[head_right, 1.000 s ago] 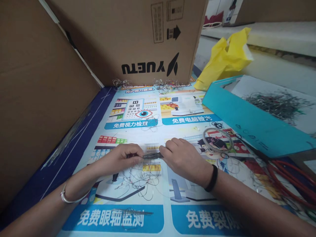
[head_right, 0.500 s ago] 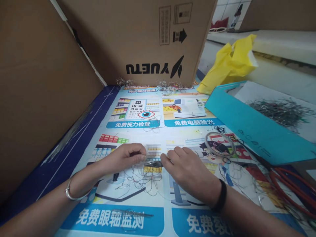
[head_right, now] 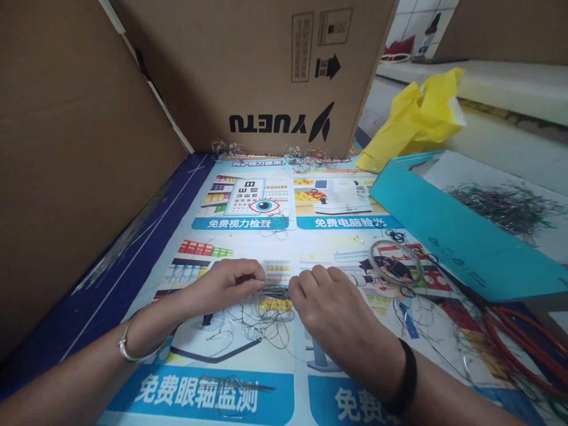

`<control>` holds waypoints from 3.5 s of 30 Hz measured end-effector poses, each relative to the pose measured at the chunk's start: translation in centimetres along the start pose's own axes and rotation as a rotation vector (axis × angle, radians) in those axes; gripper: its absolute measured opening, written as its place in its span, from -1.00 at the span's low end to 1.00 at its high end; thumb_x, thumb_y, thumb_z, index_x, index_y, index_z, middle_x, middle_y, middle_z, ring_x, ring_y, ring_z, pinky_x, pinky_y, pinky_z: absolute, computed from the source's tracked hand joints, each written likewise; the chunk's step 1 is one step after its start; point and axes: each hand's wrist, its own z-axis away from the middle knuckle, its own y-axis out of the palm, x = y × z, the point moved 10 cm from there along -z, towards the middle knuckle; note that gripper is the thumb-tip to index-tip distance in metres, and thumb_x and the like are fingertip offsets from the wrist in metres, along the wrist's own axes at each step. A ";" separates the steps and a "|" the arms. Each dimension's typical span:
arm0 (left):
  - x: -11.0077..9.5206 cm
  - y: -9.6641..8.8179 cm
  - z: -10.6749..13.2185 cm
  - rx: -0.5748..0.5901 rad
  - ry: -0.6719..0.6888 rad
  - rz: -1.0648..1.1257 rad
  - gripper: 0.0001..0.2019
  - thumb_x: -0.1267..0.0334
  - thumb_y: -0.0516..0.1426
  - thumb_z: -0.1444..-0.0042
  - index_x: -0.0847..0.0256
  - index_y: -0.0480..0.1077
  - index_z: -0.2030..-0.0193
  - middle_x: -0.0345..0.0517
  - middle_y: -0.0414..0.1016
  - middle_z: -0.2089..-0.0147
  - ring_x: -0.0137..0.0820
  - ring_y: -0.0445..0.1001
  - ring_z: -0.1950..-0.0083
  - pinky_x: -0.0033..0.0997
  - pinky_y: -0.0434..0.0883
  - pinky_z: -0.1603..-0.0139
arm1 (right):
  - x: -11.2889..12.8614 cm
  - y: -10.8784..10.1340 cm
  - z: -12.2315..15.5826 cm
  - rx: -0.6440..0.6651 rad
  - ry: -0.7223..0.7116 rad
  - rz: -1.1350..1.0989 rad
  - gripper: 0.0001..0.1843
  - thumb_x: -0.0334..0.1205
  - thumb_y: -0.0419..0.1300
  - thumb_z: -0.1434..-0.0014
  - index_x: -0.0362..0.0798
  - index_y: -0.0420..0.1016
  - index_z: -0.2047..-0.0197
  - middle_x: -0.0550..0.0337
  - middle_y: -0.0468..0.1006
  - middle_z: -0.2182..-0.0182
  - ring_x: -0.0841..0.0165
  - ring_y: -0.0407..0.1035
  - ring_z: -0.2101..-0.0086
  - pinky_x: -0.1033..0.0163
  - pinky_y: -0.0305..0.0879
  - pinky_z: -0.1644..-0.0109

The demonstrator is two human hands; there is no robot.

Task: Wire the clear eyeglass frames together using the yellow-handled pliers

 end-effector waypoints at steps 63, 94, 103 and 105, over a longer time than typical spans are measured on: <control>0.2 0.4 0.1 -0.028 -0.052 -0.047 -0.87 0.24 -0.05 -0.21 0.17 0.24 0.33 -0.26 0.34 0.43 -0.48 0.28 0.40 -0.49 0.19 0.38 | -1.5 2.5 0.2 0.142 0.113 -0.203 -0.89 -0.44 0.14 -0.06 -0.06 0.41 0.35 0.16 0.43 0.45 0.31 0.23 0.42 0.23 -0.06 0.36; -0.7 0.2 0.0 -0.061 0.004 -0.065 -0.89 0.36 -0.02 -0.17 0.18 0.28 0.36 -0.25 0.38 0.36 -0.46 0.32 0.32 -0.49 0.22 0.31 | -0.6 0.1 0.2 0.023 0.085 -0.073 -0.81 -0.53 0.16 0.06 -0.05 0.39 0.41 0.18 0.41 0.52 0.27 0.22 0.51 0.21 -0.14 0.43; -0.9 0.0 -0.1 -0.081 -0.003 -0.062 -0.90 0.45 0.02 -0.06 0.21 0.27 0.42 -0.27 0.32 0.43 -0.50 0.27 0.39 -0.52 0.18 0.36 | -0.7 0.2 0.2 0.044 0.100 -0.065 -0.81 -0.53 0.18 0.08 -0.04 0.39 0.42 0.18 0.42 0.52 0.27 0.22 0.51 0.21 -0.14 0.43; -0.7 0.0 -0.1 -0.079 -0.013 -0.059 -0.90 0.43 0.00 -0.08 0.21 0.25 0.41 -0.27 0.32 0.42 -0.50 0.26 0.39 -0.51 0.18 0.37 | -0.7 0.1 0.3 0.040 0.109 -0.055 -0.80 -0.53 0.18 0.09 -0.04 0.38 0.43 0.18 0.42 0.53 0.27 0.22 0.52 0.21 -0.15 0.44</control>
